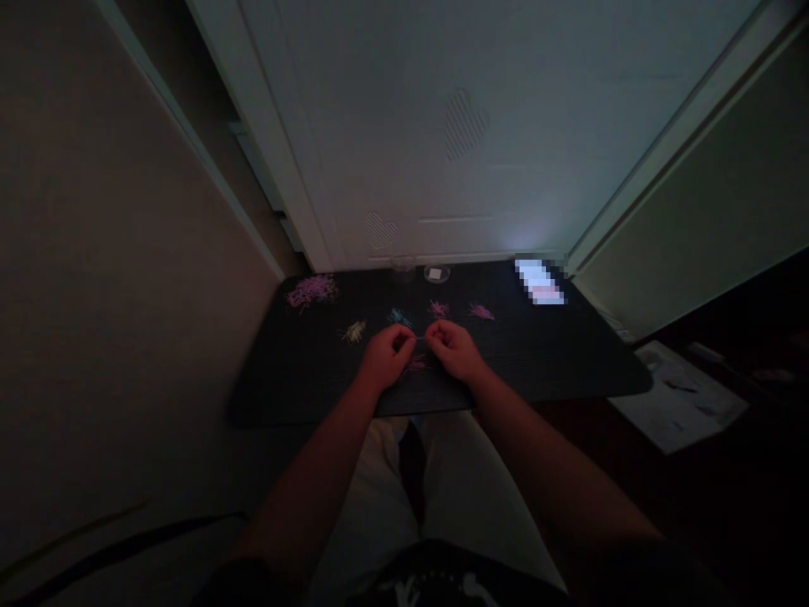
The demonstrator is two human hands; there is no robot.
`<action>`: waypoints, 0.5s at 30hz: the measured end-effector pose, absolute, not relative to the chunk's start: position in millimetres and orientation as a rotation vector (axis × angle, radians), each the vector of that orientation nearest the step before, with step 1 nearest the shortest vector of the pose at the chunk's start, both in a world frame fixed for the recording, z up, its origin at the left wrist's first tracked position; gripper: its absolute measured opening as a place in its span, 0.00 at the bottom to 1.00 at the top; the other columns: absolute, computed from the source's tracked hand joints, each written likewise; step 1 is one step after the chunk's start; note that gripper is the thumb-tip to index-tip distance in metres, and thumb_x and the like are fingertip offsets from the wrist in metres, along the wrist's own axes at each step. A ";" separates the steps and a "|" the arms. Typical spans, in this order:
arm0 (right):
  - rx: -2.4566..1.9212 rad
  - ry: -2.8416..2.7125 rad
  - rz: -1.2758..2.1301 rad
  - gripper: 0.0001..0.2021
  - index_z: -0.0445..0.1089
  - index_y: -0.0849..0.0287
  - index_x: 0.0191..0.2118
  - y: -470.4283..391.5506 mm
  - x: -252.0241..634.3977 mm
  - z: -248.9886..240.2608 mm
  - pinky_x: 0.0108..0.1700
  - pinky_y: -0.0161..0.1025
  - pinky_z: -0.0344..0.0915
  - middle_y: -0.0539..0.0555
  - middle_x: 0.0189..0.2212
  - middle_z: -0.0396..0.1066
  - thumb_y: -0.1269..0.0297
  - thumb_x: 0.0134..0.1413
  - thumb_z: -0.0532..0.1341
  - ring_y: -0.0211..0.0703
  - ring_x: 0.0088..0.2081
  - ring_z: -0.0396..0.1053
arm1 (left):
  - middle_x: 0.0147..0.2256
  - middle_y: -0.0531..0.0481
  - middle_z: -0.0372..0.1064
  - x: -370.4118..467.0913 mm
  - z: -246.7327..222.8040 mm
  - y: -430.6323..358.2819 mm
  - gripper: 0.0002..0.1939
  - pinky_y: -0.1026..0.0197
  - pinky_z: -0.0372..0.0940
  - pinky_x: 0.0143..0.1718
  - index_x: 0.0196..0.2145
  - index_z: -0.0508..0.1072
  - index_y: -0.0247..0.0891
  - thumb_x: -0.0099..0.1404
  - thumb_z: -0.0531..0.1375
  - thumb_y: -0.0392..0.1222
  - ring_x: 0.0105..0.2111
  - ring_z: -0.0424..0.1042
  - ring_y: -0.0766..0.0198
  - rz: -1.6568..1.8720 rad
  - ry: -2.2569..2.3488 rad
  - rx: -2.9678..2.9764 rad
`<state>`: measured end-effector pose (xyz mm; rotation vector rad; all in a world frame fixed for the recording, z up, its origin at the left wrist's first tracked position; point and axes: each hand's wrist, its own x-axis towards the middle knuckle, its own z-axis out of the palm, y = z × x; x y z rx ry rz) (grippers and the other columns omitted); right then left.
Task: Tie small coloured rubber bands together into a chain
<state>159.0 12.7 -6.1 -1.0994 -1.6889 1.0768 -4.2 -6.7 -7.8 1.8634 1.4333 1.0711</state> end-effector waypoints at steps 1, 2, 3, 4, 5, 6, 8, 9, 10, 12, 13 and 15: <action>-1.097 -1.685 1.082 0.05 0.63 0.58 0.27 12.6 159.0 -6.0 0.22 0.32 0.50 0.45 0.16 0.55 0.63 0.47 0.56 0.33 0.20 0.53 | 0.29 0.52 0.69 -4.1 -7.6 -6.8 0.08 0.66 0.61 0.30 0.31 0.69 0.36 0.61 0.55 0.43 0.28 0.66 0.68 1.068 1.435 1.861; -1.093 -1.680 1.089 0.05 0.63 0.58 0.27 12.7 158.9 -6.2 0.22 0.32 0.50 0.45 0.17 0.55 0.63 0.47 0.57 0.33 0.20 0.53 | 0.29 0.52 0.69 -4.1 -7.5 -6.9 0.08 0.66 0.61 0.29 0.31 0.69 0.36 0.61 0.55 0.43 0.28 0.66 0.68 1.064 1.437 1.857; -1.089 -1.674 1.096 0.05 0.63 0.58 0.27 12.8 158.9 -6.5 0.23 0.32 0.50 0.45 0.17 0.55 0.63 0.47 0.57 0.33 0.20 0.52 | 0.29 0.52 0.69 -4.0 -7.4 -7.0 0.08 0.66 0.60 0.29 0.31 0.69 0.36 0.61 0.55 0.43 0.28 0.66 0.68 1.061 1.439 1.851; -1.085 -1.671 1.103 0.05 0.63 0.58 0.27 12.9 159.0 -6.9 0.23 0.32 0.50 0.45 0.17 0.55 0.63 0.47 0.57 0.32 0.20 0.52 | 0.29 0.52 0.69 -4.0 -7.5 -7.0 0.08 0.67 0.60 0.29 0.31 0.69 0.36 0.61 0.55 0.43 0.28 0.66 0.68 1.060 1.438 1.847; -1.081 -1.671 1.108 0.06 0.63 0.59 0.27 13.1 159.2 -7.5 0.23 0.32 0.50 0.45 0.17 0.55 0.62 0.47 0.57 0.32 0.20 0.52 | 0.29 0.52 0.69 -4.1 -7.7 -7.0 0.08 0.67 0.60 0.29 0.31 0.69 0.36 0.61 0.55 0.43 0.28 0.66 0.68 1.060 1.436 1.844; -1.079 -1.672 1.108 0.06 0.63 0.58 0.27 13.3 159.4 -8.0 0.23 0.32 0.50 0.45 0.18 0.55 0.62 0.48 0.57 0.32 0.20 0.53 | 0.29 0.52 0.69 -4.2 -8.0 -6.9 0.08 0.67 0.60 0.29 0.31 0.69 0.36 0.61 0.55 0.43 0.28 0.66 0.68 1.063 1.433 1.843; -1.073 -1.673 1.104 0.06 0.63 0.58 0.28 13.5 160.0 -8.8 0.23 0.32 0.50 0.45 0.18 0.55 0.61 0.48 0.57 0.33 0.20 0.53 | 0.29 0.52 0.69 -4.6 -8.9 -6.6 0.08 0.67 0.60 0.29 0.31 0.69 0.36 0.61 0.55 0.43 0.28 0.66 0.68 1.063 1.430 1.849; -1.064 -1.676 1.105 0.06 0.63 0.58 0.30 13.5 160.2 -9.0 0.23 0.32 0.50 0.45 0.18 0.55 0.61 0.47 0.58 0.33 0.20 0.53 | 0.29 0.52 0.69 -4.8 -9.4 -6.4 0.08 0.67 0.60 0.29 0.31 0.69 0.36 0.61 0.55 0.43 0.28 0.66 0.68 1.058 1.429 1.856; -1.051 -1.685 1.110 0.07 0.64 0.58 0.32 13.4 160.4 -9.1 0.23 0.32 0.51 0.44 0.18 0.55 0.61 0.47 0.59 0.33 0.20 0.53 | 0.28 0.52 0.69 -5.0 -9.8 -6.3 0.08 0.67 0.60 0.29 0.31 0.70 0.36 0.61 0.55 0.43 0.28 0.66 0.68 1.052 1.430 1.861; -1.033 -1.722 1.121 0.10 0.66 0.58 0.36 13.2 160.4 -9.3 0.24 0.32 0.51 0.43 0.17 0.54 0.61 0.45 0.61 0.32 0.20 0.52 | 0.28 0.52 0.69 -5.3 -10.3 -6.1 0.08 0.67 0.60 0.28 0.32 0.70 0.36 0.61 0.55 0.42 0.28 0.67 0.68 1.041 1.427 1.868; -1.033 -1.745 1.122 0.11 0.67 0.58 0.37 13.2 160.2 -9.5 0.24 0.32 0.50 0.43 0.17 0.54 0.61 0.45 0.61 0.32 0.20 0.52 | 0.28 0.52 0.69 -5.3 -10.3 -6.2 0.08 0.67 0.60 0.29 0.32 0.70 0.36 0.61 0.55 0.42 0.28 0.67 0.68 1.037 1.423 1.871; -1.059 -1.772 1.103 0.09 0.69 0.59 0.35 13.5 159.6 -10.2 0.24 0.32 0.51 0.44 0.18 0.55 0.61 0.46 0.61 0.32 0.21 0.53 | 0.28 0.52 0.69 -5.2 -9.8 -6.6 0.08 0.66 0.60 0.29 0.31 0.70 0.36 0.61 0.55 0.43 0.28 0.67 0.68 1.035 1.416 1.880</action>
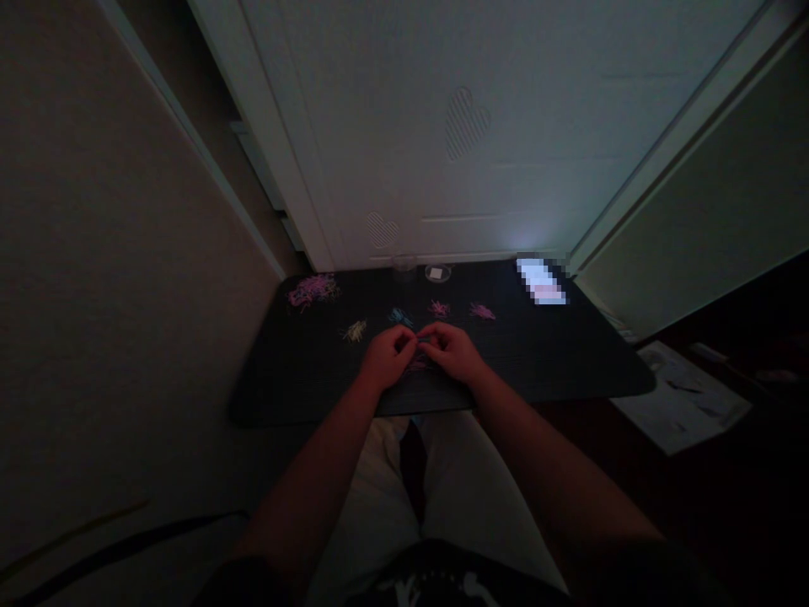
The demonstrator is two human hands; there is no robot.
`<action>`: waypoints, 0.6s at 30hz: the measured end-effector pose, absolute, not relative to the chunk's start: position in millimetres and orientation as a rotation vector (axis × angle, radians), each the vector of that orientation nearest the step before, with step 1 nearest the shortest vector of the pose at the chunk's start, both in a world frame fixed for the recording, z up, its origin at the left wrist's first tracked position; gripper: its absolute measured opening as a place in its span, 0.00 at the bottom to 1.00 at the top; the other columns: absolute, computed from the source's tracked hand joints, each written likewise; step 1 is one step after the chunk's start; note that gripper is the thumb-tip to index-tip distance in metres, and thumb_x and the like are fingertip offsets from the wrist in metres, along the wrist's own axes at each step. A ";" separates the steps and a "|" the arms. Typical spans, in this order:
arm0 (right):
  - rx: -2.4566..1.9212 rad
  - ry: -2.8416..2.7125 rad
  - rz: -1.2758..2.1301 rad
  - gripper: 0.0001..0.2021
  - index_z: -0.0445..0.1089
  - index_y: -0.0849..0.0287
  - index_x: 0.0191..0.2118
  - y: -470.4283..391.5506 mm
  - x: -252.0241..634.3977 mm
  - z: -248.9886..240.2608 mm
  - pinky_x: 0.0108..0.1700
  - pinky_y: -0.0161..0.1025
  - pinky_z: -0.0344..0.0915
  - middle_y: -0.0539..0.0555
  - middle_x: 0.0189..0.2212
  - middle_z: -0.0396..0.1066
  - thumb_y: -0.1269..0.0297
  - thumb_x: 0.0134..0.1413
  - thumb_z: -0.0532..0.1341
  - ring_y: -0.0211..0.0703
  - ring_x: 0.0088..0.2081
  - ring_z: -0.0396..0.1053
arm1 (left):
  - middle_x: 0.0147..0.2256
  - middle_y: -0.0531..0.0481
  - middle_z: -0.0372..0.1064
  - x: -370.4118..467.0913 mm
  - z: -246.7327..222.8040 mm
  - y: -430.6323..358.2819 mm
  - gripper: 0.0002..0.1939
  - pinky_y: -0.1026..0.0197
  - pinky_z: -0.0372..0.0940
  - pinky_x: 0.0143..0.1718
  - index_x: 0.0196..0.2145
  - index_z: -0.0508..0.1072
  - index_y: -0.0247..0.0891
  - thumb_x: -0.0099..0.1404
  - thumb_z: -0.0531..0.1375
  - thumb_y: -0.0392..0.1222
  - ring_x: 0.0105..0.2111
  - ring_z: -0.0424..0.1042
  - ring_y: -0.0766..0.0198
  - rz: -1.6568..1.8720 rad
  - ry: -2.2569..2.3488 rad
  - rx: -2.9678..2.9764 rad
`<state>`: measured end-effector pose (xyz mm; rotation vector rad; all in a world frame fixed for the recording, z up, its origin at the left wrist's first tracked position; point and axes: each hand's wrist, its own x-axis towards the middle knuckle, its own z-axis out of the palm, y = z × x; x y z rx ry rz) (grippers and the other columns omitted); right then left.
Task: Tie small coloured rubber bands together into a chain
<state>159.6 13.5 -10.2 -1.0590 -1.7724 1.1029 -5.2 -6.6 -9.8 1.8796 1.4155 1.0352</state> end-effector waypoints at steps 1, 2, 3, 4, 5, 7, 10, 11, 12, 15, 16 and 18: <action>-1.077 -1.776 1.091 0.08 0.69 0.59 0.33 13.7 159.3 -10.8 0.24 0.32 0.51 0.44 0.18 0.55 0.62 0.47 0.60 0.32 0.21 0.53 | 0.28 0.52 0.69 -5.0 -9.3 -6.9 0.08 0.66 0.60 0.29 0.31 0.70 0.36 0.61 0.55 0.43 0.28 0.67 0.68 1.036 1.416 1.888; -1.092 -1.775 1.082 0.07 0.69 0.59 0.32 14.1 159.0 -11.4 0.24 0.32 0.51 0.45 0.18 0.56 0.62 0.47 0.59 0.32 0.21 0.54 | 0.28 0.52 0.69 -4.9 -8.8 -7.3 0.08 0.66 0.60 0.29 0.31 0.70 0.36 0.61 0.55 0.43 0.28 0.67 0.68 1.036 1.419 1.897; -1.103 -1.774 1.077 0.07 0.69 0.59 0.31 14.4 158.7 -12.0 0.24 0.32 0.51 0.45 0.18 0.57 0.62 0.48 0.59 0.33 0.21 0.54 | 0.28 0.52 0.69 -4.7 -8.3 -7.6 0.09 0.66 0.60 0.29 0.30 0.70 0.36 0.61 0.55 0.43 0.28 0.67 0.68 1.036 1.422 1.907; -1.108 -1.774 1.072 0.06 0.68 0.59 0.31 14.7 158.5 -12.5 0.24 0.32 0.51 0.45 0.18 0.57 0.63 0.48 0.58 0.33 0.21 0.55 | 0.28 0.52 0.69 -4.6 -7.9 -7.8 0.09 0.66 0.60 0.29 0.30 0.70 0.36 0.61 0.55 0.43 0.28 0.67 0.67 1.034 1.422 1.915; -1.111 -1.776 1.068 0.06 0.68 0.60 0.30 14.9 158.3 -12.9 0.24 0.32 0.52 0.45 0.18 0.58 0.63 0.48 0.58 0.33 0.21 0.55 | 0.28 0.52 0.69 -4.5 -7.6 -7.9 0.08 0.66 0.60 0.30 0.30 0.70 0.36 0.61 0.55 0.43 0.28 0.67 0.67 1.030 1.421 1.921; -1.111 -1.771 1.062 0.05 0.67 0.60 0.29 14.9 158.1 -12.9 0.24 0.32 0.53 0.45 0.18 0.59 0.63 0.47 0.58 0.33 0.21 0.56 | 0.29 0.52 0.69 -4.6 -7.5 -7.7 0.08 0.65 0.60 0.30 0.30 0.70 0.36 0.61 0.55 0.43 0.29 0.67 0.67 1.024 1.421 1.923; -1.097 -1.765 1.056 0.05 0.66 0.60 0.28 14.4 158.2 -12.0 0.25 0.32 0.54 0.46 0.19 0.60 0.64 0.47 0.58 0.33 0.22 0.57 | 0.28 0.52 0.69 -5.0 -8.0 -7.2 0.08 0.65 0.60 0.30 0.30 0.69 0.36 0.61 0.55 0.42 0.29 0.67 0.67 1.028 1.425 1.916; -1.090 -1.764 1.054 0.05 0.66 0.60 0.28 14.3 158.3 -11.7 0.25 0.32 0.54 0.46 0.19 0.60 0.64 0.47 0.58 0.33 0.22 0.57 | 0.28 0.52 0.69 -5.1 -8.1 -7.1 0.08 0.66 0.60 0.29 0.30 0.69 0.36 0.61 0.55 0.43 0.28 0.67 0.67 1.029 1.422 1.915; -1.085 -1.762 1.051 0.05 0.66 0.59 0.27 14.3 158.4 -11.5 0.25 0.32 0.54 0.46 0.19 0.60 0.64 0.47 0.58 0.33 0.22 0.57 | 0.28 0.52 0.68 -5.2 -8.1 -7.0 0.08 0.66 0.60 0.29 0.30 0.69 0.36 0.61 0.54 0.43 0.28 0.66 0.67 1.029 1.417 1.914; -1.081 -1.740 1.066 0.05 0.65 0.59 0.27 14.8 158.5 -12.1 0.25 0.32 0.54 0.46 0.19 0.60 0.64 0.48 0.58 0.33 0.22 0.57 | 0.27 0.52 0.68 -5.2 -7.8 -7.0 0.08 0.66 0.59 0.29 0.29 0.68 0.36 0.61 0.54 0.43 0.28 0.66 0.67 1.038 1.419 1.903; -1.079 -1.733 1.074 0.05 0.65 0.59 0.27 15.0 158.6 -12.5 0.25 0.32 0.54 0.46 0.19 0.60 0.63 0.48 0.58 0.33 0.22 0.57 | 0.27 0.52 0.68 -5.2 -7.6 -7.1 0.08 0.65 0.59 0.29 0.29 0.68 0.36 0.61 0.54 0.43 0.27 0.66 0.68 1.045 1.424 1.898; -1.079 -1.731 1.071 0.05 0.65 0.60 0.28 15.2 158.6 -13.1 0.26 0.32 0.55 0.46 0.20 0.61 0.63 0.48 0.58 0.33 0.22 0.57 | 0.27 0.53 0.67 -5.2 -7.3 -7.1 0.08 0.65 0.59 0.29 0.29 0.68 0.36 0.61 0.54 0.42 0.27 0.66 0.68 1.057 1.429 1.889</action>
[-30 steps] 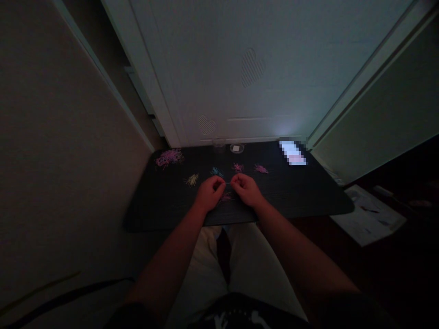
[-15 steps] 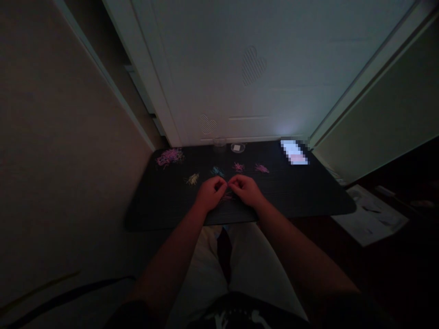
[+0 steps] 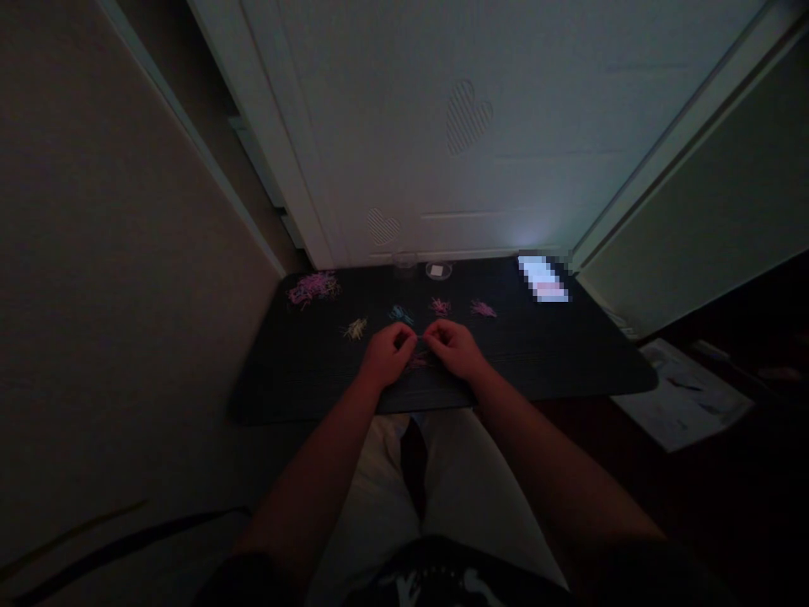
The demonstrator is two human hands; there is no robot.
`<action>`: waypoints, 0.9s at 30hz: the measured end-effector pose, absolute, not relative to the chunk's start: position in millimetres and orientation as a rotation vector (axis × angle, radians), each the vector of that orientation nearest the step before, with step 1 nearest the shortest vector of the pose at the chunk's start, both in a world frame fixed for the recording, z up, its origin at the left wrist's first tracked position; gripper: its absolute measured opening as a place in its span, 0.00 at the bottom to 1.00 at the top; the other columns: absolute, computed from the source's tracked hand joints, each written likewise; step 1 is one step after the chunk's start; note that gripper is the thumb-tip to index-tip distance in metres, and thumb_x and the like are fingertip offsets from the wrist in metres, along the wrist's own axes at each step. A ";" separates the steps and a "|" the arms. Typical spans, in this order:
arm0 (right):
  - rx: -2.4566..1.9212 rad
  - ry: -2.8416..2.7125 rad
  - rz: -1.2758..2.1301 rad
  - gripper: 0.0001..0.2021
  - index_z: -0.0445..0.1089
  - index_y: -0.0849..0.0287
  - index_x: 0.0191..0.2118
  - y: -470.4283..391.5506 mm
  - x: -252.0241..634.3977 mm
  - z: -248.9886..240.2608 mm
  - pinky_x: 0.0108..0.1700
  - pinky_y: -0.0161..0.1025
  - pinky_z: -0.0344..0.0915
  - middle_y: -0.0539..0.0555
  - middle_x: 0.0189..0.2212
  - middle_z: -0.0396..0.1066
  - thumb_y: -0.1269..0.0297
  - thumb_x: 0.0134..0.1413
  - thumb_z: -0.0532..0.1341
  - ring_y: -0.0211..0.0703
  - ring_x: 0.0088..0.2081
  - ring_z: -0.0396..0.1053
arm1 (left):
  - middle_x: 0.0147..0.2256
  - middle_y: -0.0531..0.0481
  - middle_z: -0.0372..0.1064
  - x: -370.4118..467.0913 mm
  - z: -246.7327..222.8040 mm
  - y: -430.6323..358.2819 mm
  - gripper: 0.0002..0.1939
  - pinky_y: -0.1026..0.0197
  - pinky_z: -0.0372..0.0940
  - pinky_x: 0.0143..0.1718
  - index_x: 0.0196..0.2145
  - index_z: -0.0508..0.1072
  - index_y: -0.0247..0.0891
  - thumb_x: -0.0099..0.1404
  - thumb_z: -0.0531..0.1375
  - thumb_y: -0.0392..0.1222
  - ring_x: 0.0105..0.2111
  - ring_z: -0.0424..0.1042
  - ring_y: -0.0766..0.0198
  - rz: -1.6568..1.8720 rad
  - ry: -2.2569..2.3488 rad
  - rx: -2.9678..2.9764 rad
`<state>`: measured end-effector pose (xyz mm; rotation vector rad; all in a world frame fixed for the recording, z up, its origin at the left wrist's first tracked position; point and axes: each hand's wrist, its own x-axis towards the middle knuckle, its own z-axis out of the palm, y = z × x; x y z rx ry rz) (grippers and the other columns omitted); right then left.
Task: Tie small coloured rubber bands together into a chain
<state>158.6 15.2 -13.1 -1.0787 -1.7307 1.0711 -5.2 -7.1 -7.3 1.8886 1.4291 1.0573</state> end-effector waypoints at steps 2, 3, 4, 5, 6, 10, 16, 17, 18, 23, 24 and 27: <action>-1.080 -1.738 1.051 0.05 0.66 0.60 0.28 15.0 158.6 -12.8 0.26 0.32 0.55 0.46 0.20 0.61 0.64 0.48 0.58 0.34 0.23 0.58 | 0.27 0.53 0.68 -5.1 -7.1 -7.1 0.08 0.65 0.59 0.29 0.29 0.68 0.36 0.61 0.54 0.42 0.27 0.66 0.68 1.064 1.431 1.883; -1.081 -1.744 1.040 0.05 0.66 0.60 0.28 14.7 158.6 -12.4 0.26 0.32 0.55 0.46 0.20 0.61 0.64 0.48 0.58 0.34 0.23 0.58 | 0.27 0.52 0.68 -5.1 -7.0 -7.0 0.08 0.65 0.59 0.29 0.28 0.68 0.36 0.61 0.55 0.42 0.27 0.66 0.68 1.067 1.434 1.880; -1.081 -1.751 1.031 0.05 0.66 0.60 0.27 14.4 158.6 -11.9 0.27 0.32 0.56 0.46 0.20 0.62 0.64 0.48 0.57 0.34 0.23 0.58 | 0.27 0.52 0.68 -5.0 -6.9 -7.0 0.08 0.65 0.59 0.29 0.28 0.68 0.36 0.61 0.55 0.42 0.27 0.66 0.68 1.070 1.440 1.876; -1.081 -1.759 1.024 0.05 0.65 0.60 0.27 14.1 158.6 -11.4 0.27 0.32 0.56 0.46 0.20 0.62 0.64 0.49 0.57 0.34 0.23 0.58 | 0.27 0.52 0.68 -4.9 -6.9 -7.0 0.08 0.65 0.59 0.29 0.28 0.68 0.36 0.61 0.55 0.42 0.27 0.66 0.67 1.073 1.447 1.873; -1.082 -1.769 1.017 0.05 0.66 0.60 0.28 13.8 158.6 -11.1 0.27 0.32 0.56 0.47 0.20 0.62 0.65 0.49 0.57 0.34 0.23 0.58 | 0.27 0.52 0.68 -4.9 -6.9 -7.0 0.07 0.65 0.59 0.29 0.28 0.68 0.36 0.60 0.55 0.42 0.27 0.66 0.67 1.077 1.454 1.868; -1.107 -1.788 0.985 0.05 0.66 0.60 0.28 13.6 157.9 -12.6 0.27 0.32 0.56 0.47 0.20 0.62 0.65 0.49 0.56 0.34 0.23 0.59 | 0.26 0.53 0.67 -5.8 -7.5 -6.9 0.08 0.65 0.59 0.29 0.29 0.67 0.36 0.61 0.54 0.42 0.27 0.66 0.67 1.107 1.462 1.817; -1.258 -1.777 0.850 0.07 0.68 0.59 0.29 17.0 153.4 -14.3 0.25 0.32 0.55 0.47 0.19 0.63 0.63 0.50 0.56 0.34 0.22 0.60 | 0.22 0.56 0.59 -9.9 -12.1 -3.8 0.09 0.66 0.55 0.27 0.28 0.63 0.37 0.65 0.49 0.41 0.23 0.60 0.69 1.282 1.409 1.676; -1.296 -1.790 0.802 0.07 0.69 0.59 0.29 18.9 151.7 -13.4 0.25 0.32 0.55 0.47 0.19 0.64 0.63 0.50 0.56 0.35 0.22 0.61 | 0.21 0.56 0.57 -10.2 -12.6 -3.0 0.10 0.66 0.54 0.26 0.27 0.62 0.37 0.65 0.48 0.41 0.22 0.58 0.70 1.295 1.404 1.656; -1.335 -1.805 0.751 0.07 0.69 0.59 0.29 21.4 149.4 -12.1 0.26 0.32 0.56 0.48 0.20 0.66 0.63 0.50 0.56 0.35 0.22 0.62 | 0.20 0.57 0.55 -10.4 -12.8 -2.4 0.11 0.66 0.53 0.25 0.26 0.61 0.37 0.65 0.48 0.42 0.22 0.57 0.70 1.301 1.398 1.640; -1.560 -1.858 0.538 0.11 0.74 0.58 0.32 38.5 132.1 -5.1 0.31 0.34 0.60 0.52 0.27 0.73 0.61 0.53 0.55 0.40 0.29 0.68 | 0.19 0.56 0.52 -10.5 -9.8 -1.8 0.14 0.64 0.50 0.25 0.21 0.57 0.37 0.64 0.47 0.41 0.22 0.54 0.70 1.296 1.345 1.650; -1.608 -1.878 0.504 0.12 0.75 0.57 0.33 40.9 128.7 -4.1 0.33 0.35 0.61 0.54 0.29 0.75 0.61 0.53 0.55 0.41 0.31 0.70 | 0.19 0.56 0.52 -10.7 -9.0 -2.1 0.15 0.64 0.50 0.25 0.20 0.56 0.37 0.64 0.47 0.41 0.22 0.54 0.69 1.292 1.329 1.656; -1.692 -1.939 0.428 0.15 0.76 0.56 0.36 43.4 122.8 -2.9 0.37 0.38 0.63 0.56 0.35 0.76 0.58 0.56 0.53 0.46 0.36 0.72 | 0.18 0.55 0.51 -11.9 -7.9 -2.8 0.16 0.63 0.50 0.24 0.19 0.55 0.37 0.64 0.46 0.41 0.21 0.52 0.69 1.285 1.255 1.624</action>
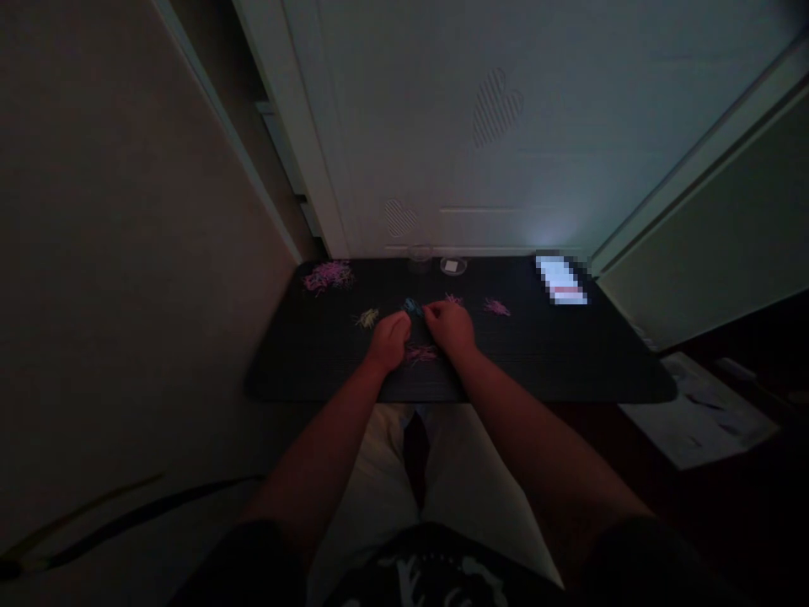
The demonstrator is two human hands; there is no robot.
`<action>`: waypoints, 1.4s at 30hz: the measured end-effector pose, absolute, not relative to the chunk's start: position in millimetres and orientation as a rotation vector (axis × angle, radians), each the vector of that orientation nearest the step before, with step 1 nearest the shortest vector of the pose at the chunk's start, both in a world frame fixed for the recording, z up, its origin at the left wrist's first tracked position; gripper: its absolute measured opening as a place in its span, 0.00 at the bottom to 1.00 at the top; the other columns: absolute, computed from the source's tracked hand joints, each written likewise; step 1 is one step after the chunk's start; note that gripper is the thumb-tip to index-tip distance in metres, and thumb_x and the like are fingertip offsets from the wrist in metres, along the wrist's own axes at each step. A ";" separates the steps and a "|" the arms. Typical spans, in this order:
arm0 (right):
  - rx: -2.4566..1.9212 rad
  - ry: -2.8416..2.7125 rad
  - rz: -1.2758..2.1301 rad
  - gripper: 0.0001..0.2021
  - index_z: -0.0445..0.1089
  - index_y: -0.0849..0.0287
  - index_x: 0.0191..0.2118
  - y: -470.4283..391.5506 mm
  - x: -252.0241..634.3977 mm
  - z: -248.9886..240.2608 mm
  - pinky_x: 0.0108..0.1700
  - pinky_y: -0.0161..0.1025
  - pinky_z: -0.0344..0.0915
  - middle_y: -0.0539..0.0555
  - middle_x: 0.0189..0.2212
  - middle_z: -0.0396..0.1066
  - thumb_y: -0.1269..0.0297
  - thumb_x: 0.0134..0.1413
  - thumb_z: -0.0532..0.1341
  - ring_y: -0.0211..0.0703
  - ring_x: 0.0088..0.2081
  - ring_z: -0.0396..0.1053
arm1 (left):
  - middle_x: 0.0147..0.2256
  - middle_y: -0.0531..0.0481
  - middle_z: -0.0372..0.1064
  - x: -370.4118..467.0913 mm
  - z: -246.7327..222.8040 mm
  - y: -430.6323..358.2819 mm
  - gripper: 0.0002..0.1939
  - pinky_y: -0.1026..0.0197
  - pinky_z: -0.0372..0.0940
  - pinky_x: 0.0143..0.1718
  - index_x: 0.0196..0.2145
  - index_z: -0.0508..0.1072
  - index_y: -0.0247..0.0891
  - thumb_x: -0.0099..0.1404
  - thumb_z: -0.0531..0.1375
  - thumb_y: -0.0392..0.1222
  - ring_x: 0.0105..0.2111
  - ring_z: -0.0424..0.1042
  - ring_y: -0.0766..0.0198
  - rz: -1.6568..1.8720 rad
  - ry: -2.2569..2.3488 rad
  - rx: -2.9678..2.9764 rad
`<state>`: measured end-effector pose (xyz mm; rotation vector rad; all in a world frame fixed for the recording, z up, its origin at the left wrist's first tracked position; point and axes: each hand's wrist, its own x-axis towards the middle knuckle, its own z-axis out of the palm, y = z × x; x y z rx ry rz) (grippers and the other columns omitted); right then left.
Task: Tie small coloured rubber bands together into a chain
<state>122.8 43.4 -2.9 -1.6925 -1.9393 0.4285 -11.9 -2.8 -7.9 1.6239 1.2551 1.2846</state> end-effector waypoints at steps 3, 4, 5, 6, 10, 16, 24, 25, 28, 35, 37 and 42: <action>-1.661 -1.963 0.438 0.16 0.75 0.55 0.40 42.0 126.1 -4.2 0.41 0.39 0.63 0.56 0.39 0.76 0.58 0.57 0.51 0.47 0.40 0.72 | 0.17 0.55 0.49 -13.5 -8.4 -2.4 0.16 0.63 0.48 0.21 0.17 0.52 0.38 0.62 0.46 0.41 0.19 0.49 0.70 1.306 1.181 1.538; -1.618 -1.958 0.464 0.16 0.75 0.55 0.41 41.6 129.0 -5.2 0.42 0.39 0.63 0.56 0.39 0.75 0.60 0.58 0.51 0.46 0.41 0.71 | 0.16 0.56 0.48 -14.0 -8.4 -2.2 0.16 0.63 0.47 0.21 0.17 0.52 0.38 0.61 0.46 0.41 0.18 0.48 0.70 1.311 1.164 1.512; -1.555 -1.946 0.492 0.16 0.74 0.56 0.42 41.4 132.6 -6.3 0.44 0.38 0.63 0.56 0.40 0.75 0.61 0.58 0.50 0.45 0.42 0.71 | 0.16 0.56 0.47 -14.4 -8.3 -2.1 0.16 0.63 0.46 0.20 0.17 0.52 0.38 0.61 0.46 0.41 0.17 0.47 0.70 1.308 1.150 1.487; -1.485 -1.929 0.527 0.16 0.73 0.58 0.42 41.2 136.8 -7.6 0.44 0.37 0.63 0.55 0.40 0.75 0.63 0.57 0.50 0.43 0.42 0.71 | 0.16 0.56 0.46 -14.7 -7.8 -2.2 0.16 0.63 0.45 0.19 0.16 0.51 0.38 0.60 0.47 0.42 0.17 0.46 0.71 1.306 1.140 1.457; -1.307 -1.822 0.747 0.17 0.69 0.62 0.45 37.0 155.7 -12.9 0.32 0.35 0.63 0.50 0.22 0.71 0.67 0.57 0.47 0.39 0.26 0.67 | 0.15 0.56 0.43 -15.4 -4.6 -2.9 0.17 0.64 0.41 0.18 0.16 0.49 0.39 0.58 0.48 0.46 0.16 0.43 0.71 1.280 1.096 1.363; -1.268 -1.898 0.698 0.12 0.69 0.60 0.39 19.6 174.8 -15.8 0.31 0.36 0.60 0.51 0.26 0.70 0.70 0.52 0.51 0.38 0.26 0.64 | 0.14 0.56 0.40 -17.7 -6.8 -0.3 0.20 0.64 0.38 0.17 0.16 0.46 0.40 0.58 0.47 0.52 0.15 0.41 0.72 1.228 1.079 1.328; -1.127 -2.265 0.476 0.09 0.73 0.59 0.34 8.4 174.1 -13.2 0.38 0.39 0.61 0.54 0.32 0.69 0.71 0.46 0.57 0.43 0.35 0.66 | 0.14 0.57 0.40 -19.7 -15.7 4.0 0.20 0.65 0.38 0.17 0.16 0.48 0.39 0.60 0.49 0.48 0.14 0.42 0.73 1.301 0.944 1.339; -1.110 -2.279 0.488 0.09 0.73 0.59 0.35 8.2 174.6 -12.7 0.37 0.39 0.61 0.54 0.32 0.68 0.71 0.46 0.57 0.42 0.34 0.66 | 0.15 0.57 0.40 -19.5 -15.6 4.0 0.19 0.65 0.38 0.17 0.16 0.48 0.39 0.60 0.49 0.48 0.14 0.42 0.73 1.301 0.946 1.339; -1.070 -2.290 0.513 0.09 0.72 0.59 0.35 7.0 176.3 -10.8 0.36 0.38 0.60 0.54 0.32 0.67 0.68 0.46 0.59 0.42 0.33 0.65 | 0.15 0.57 0.40 -18.3 -13.6 3.2 0.19 0.65 0.38 0.17 0.16 0.47 0.39 0.60 0.48 0.47 0.15 0.41 0.73 1.278 0.993 1.330; -0.863 -2.343 0.448 0.08 0.73 0.58 0.36 -4.3 165.3 -7.0 0.40 0.41 0.59 0.55 0.33 0.65 0.66 0.49 0.59 0.44 0.38 0.63 | 0.15 0.57 0.41 -17.3 -11.9 3.0 0.18 0.65 0.40 0.17 0.17 0.47 0.39 0.61 0.46 0.45 0.15 0.42 0.73 1.279 1.031 1.328; -0.788 -2.411 0.437 0.08 0.73 0.57 0.37 -7.0 160.7 -7.6 0.41 0.42 0.58 0.55 0.33 0.64 0.65 0.49 0.60 0.45 0.37 0.62 | 0.15 0.57 0.41 -17.5 -12.3 3.3 0.18 0.65 0.40 0.17 0.17 0.47 0.38 0.61 0.46 0.45 0.15 0.42 0.73 1.290 1.037 1.326; -0.775 -2.505 0.376 0.09 0.74 0.56 0.37 -7.5 155.1 -10.3 0.39 0.42 0.56 0.55 0.32 0.63 0.65 0.52 0.59 0.44 0.35 0.59 | 0.15 0.57 0.41 -17.2 -10.7 2.4 0.19 0.66 0.41 0.17 0.16 0.47 0.38 0.61 0.47 0.46 0.15 0.42 0.73 1.262 1.094 1.329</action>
